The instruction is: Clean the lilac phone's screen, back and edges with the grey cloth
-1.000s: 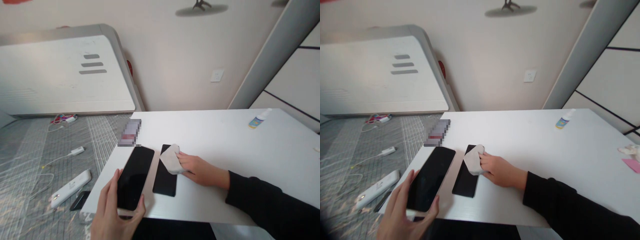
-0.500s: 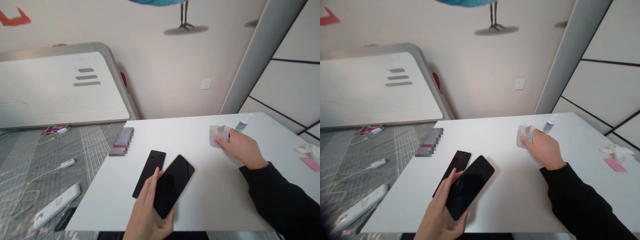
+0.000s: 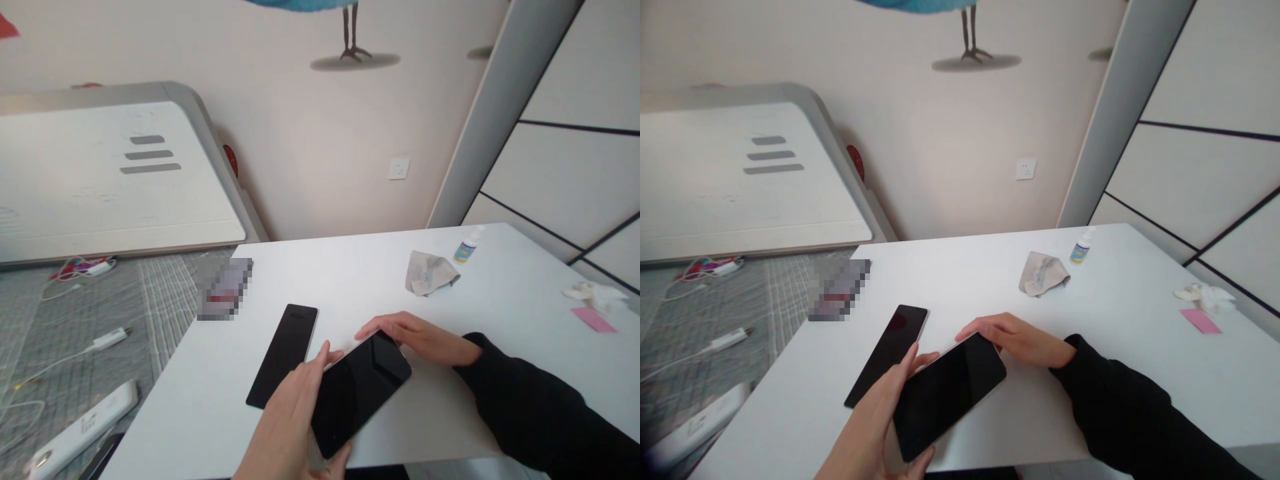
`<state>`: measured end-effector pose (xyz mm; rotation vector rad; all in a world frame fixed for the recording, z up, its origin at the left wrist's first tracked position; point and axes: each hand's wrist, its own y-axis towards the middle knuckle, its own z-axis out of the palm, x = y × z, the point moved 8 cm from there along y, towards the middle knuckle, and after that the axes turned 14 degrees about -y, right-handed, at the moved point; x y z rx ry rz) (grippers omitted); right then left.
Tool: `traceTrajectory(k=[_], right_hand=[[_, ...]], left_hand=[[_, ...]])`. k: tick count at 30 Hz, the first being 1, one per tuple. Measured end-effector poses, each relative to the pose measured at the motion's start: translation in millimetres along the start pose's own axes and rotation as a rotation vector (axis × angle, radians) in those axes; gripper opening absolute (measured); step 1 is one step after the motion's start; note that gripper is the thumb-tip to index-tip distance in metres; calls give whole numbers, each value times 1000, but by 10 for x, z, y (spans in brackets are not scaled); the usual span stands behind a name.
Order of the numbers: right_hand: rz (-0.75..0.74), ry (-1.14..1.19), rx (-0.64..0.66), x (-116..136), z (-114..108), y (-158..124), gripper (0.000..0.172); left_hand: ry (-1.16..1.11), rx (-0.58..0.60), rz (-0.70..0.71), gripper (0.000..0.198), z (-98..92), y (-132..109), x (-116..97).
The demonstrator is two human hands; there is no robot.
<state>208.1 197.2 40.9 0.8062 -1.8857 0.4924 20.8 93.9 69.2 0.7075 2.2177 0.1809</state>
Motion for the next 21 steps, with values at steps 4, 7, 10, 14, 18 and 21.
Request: traceTrajectory(k=[4,7,10,14,18,21], right_hand=[[46,124,-57,-27,168,51,52],[115,335,3,-101,269,23,51],[107,503,98,-111,367,1,53],[115,555,170,-166,469,1,50],[150,525,235,-190,549,-7,45],[194,497,291,-178,590,-31,44]], left_hand=[[156,-20,-13,99,-58,30,53],[208,-31,-29,93,-152,35,84],[189,51,-71,101,-224,8,163],[126,140,-118,103,-307,-47,260],[68,195,-145,114,-264,-77,264],[93,210,-152,124,-157,-101,219]])
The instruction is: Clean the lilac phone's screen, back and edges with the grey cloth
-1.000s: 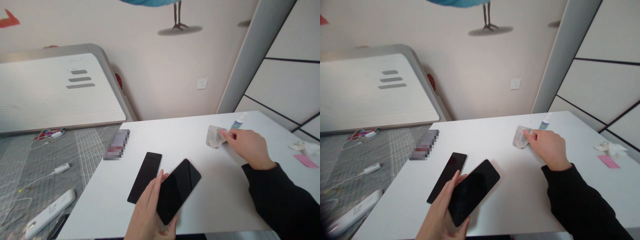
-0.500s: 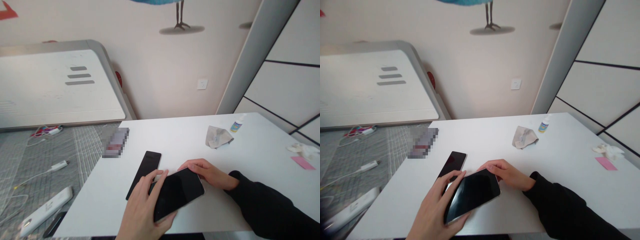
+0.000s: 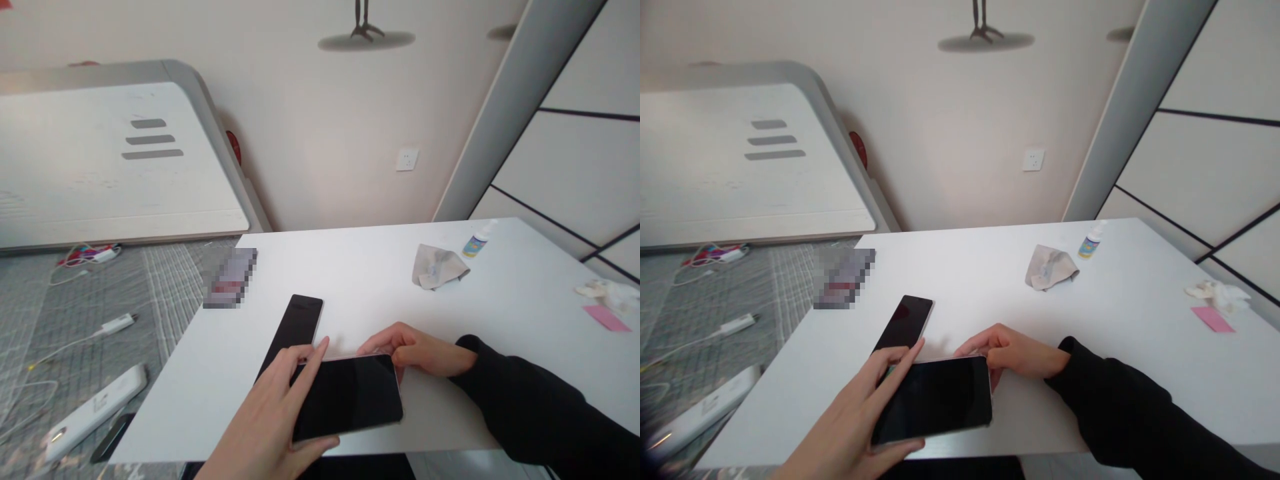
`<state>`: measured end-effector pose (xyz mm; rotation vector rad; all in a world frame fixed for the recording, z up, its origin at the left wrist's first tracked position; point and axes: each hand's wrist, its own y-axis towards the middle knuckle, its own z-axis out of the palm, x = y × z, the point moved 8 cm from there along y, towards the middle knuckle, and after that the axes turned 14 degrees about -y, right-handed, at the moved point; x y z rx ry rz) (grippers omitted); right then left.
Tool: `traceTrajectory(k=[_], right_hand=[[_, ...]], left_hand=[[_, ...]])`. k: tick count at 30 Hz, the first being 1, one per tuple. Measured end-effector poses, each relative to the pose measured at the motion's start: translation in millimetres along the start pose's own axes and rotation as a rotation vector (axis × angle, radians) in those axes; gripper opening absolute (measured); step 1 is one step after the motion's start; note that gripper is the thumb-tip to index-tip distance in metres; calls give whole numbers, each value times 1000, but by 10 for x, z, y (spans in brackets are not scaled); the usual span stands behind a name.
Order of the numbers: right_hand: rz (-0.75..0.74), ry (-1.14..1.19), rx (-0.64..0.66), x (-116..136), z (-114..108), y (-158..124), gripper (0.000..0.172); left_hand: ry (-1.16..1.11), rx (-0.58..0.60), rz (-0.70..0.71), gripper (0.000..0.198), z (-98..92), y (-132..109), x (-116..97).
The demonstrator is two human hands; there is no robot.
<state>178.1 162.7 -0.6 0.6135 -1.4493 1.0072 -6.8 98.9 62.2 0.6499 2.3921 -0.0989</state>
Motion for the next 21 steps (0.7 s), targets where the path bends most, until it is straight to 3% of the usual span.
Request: traceTrajectory(k=[3,7,16,21], right_hand=[[31,-36,-10,1,8,-9,45],[57,-33,-49,-19,15,-1,41],[12,204,148,-38,190,-13,53],[-63,172,143,90,168,-41,55]], left_hand=[[102,-37,24,123,70,-17,-88],[173,-69,60,106,41,-15,-137],[110,22,79,97,-135,1,-39],[87,40,56,98,-150,6,-24]])
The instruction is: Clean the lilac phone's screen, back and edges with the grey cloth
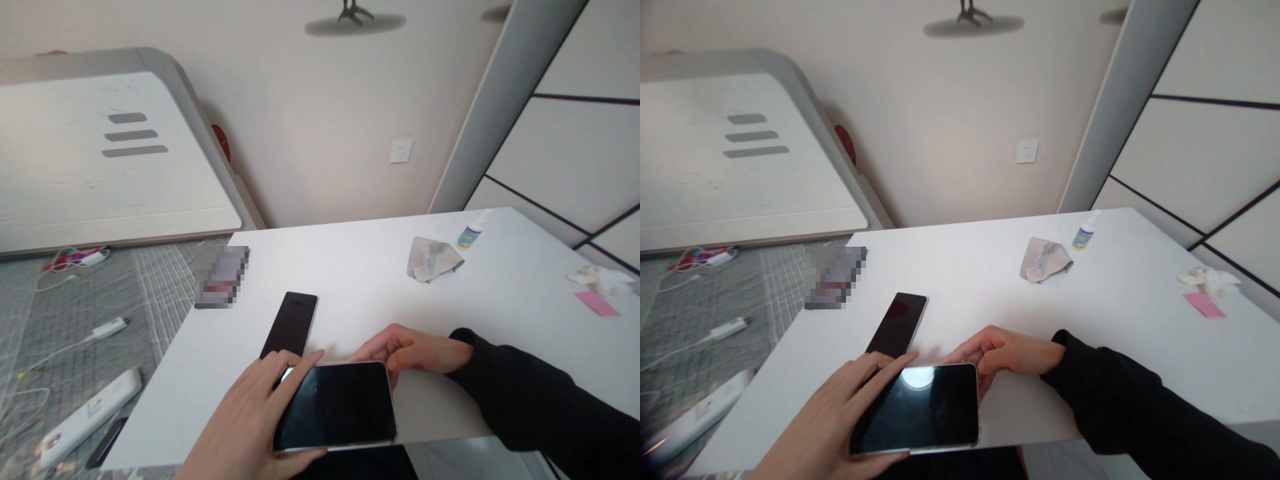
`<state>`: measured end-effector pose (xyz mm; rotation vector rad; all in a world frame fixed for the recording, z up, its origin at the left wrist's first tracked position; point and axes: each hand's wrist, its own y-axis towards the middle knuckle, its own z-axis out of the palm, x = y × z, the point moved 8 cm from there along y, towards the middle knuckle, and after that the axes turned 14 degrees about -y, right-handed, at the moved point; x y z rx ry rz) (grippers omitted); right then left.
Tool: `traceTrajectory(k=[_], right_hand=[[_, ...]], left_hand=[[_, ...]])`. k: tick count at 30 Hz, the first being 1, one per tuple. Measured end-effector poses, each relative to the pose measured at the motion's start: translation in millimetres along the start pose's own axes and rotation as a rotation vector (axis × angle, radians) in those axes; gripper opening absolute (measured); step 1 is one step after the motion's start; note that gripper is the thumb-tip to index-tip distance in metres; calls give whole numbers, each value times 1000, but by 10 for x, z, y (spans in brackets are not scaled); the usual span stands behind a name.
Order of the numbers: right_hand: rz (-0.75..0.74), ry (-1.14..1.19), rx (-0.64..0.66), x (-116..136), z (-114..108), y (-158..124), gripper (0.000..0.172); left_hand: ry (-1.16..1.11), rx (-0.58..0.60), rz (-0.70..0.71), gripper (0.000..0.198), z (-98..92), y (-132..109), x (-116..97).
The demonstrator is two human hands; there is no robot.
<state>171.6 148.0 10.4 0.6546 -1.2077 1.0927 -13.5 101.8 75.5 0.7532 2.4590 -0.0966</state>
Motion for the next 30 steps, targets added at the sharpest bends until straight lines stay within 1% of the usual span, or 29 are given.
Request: traceTrajectory(k=[4,7,11,14,16,19,22,26,30], right_hand=[[-25,-65,36,47,17,-26,53],[-43,-98,52,60,21,-39,60],[-59,-87,79,57,36,-38,67],[-70,-117,68,36,35,-34,70],[-79,-133,33,23,26,-30,68],[-78,-107,-26,4,26,-23,64],[-91,-76,-53,3,44,-11,62],[-132,-37,-77,-9,37,0,53],[-143,-29,-80,-71,34,1,51]], left_hand=[[-12,9,6,98,-14,-18,-12],[-21,26,11,102,-20,-27,-15],[-36,47,-7,103,-7,-16,16],[-53,56,-21,103,3,-17,28],[-73,61,-25,100,2,-21,21],[-104,65,-27,89,-5,-10,20],[-130,84,-41,79,7,26,60],[-167,135,-57,75,30,70,119],[-178,128,-20,76,-19,83,112]])
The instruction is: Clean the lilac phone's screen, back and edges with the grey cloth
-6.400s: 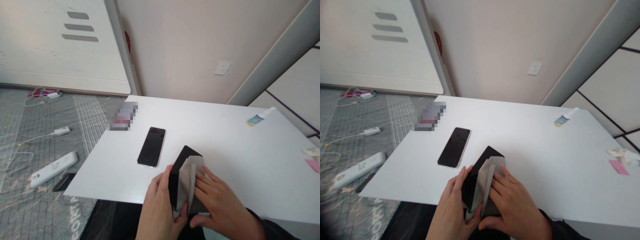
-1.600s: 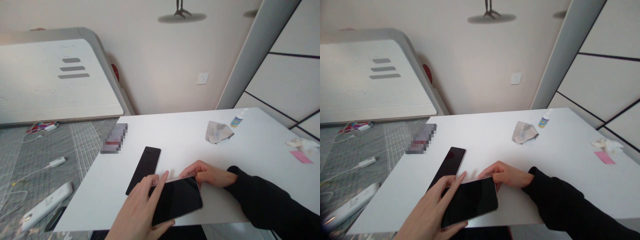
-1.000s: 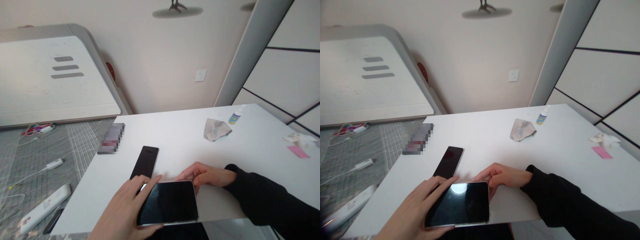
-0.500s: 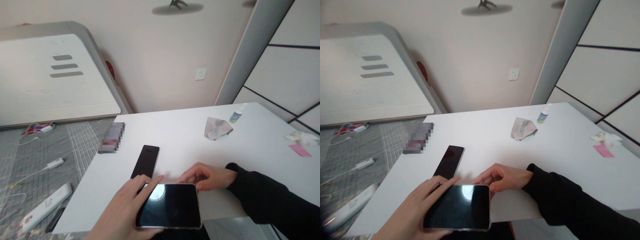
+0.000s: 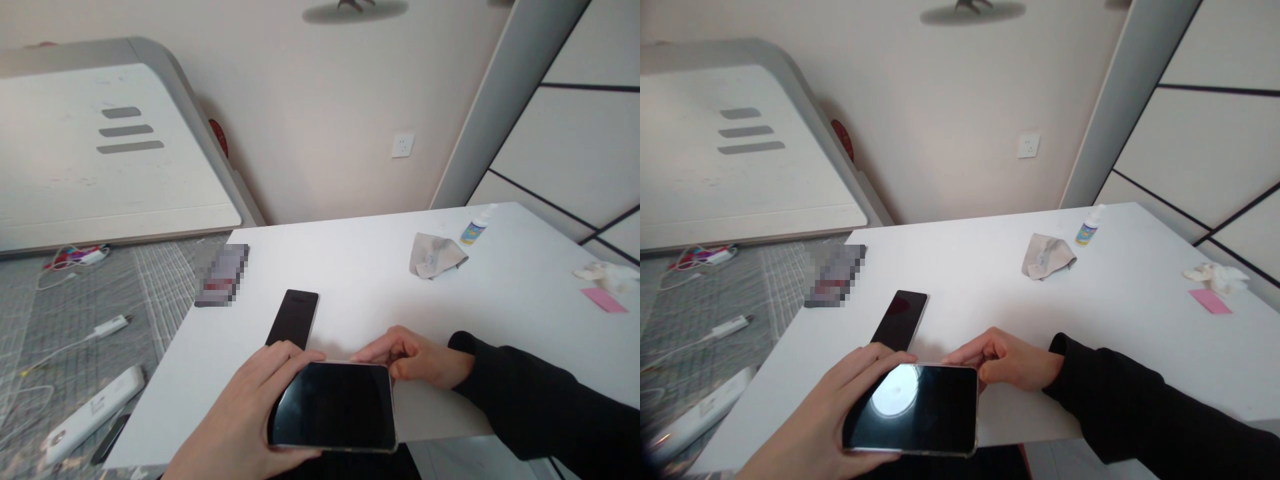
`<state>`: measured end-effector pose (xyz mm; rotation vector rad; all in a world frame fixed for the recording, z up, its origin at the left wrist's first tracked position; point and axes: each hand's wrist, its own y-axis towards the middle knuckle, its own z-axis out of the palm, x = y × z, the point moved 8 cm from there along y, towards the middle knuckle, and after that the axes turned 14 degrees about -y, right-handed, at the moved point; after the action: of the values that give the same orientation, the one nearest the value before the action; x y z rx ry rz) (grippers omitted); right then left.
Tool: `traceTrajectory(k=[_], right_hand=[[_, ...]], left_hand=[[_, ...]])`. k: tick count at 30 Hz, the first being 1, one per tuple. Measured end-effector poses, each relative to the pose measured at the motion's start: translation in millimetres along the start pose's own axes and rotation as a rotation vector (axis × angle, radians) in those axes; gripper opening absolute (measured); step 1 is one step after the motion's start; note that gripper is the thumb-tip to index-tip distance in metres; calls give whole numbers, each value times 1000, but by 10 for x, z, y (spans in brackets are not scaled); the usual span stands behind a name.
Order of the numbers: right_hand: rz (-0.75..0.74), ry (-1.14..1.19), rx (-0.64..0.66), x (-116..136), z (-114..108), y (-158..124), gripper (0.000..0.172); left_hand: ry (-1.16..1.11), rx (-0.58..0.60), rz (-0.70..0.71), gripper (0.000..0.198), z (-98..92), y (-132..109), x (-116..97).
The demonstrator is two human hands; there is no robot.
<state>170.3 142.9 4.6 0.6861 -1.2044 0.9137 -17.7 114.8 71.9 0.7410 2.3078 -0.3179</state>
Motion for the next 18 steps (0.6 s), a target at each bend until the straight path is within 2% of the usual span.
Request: traceTrajectory(k=[5,11,15,18], right_hand=[[-10,-43,17,54,50,-5,55],[27,-95,-12,134,90,-15,51],[63,-10,-64,57,16,7,51],[28,70,-123,66,-78,55,45]], left_hand=[[7,-10,34,80,-30,4,-25],[-35,-27,42,74,-49,8,-56],[19,-102,64,86,-94,-14,-81],[91,-197,19,82,-124,-17,-23]])
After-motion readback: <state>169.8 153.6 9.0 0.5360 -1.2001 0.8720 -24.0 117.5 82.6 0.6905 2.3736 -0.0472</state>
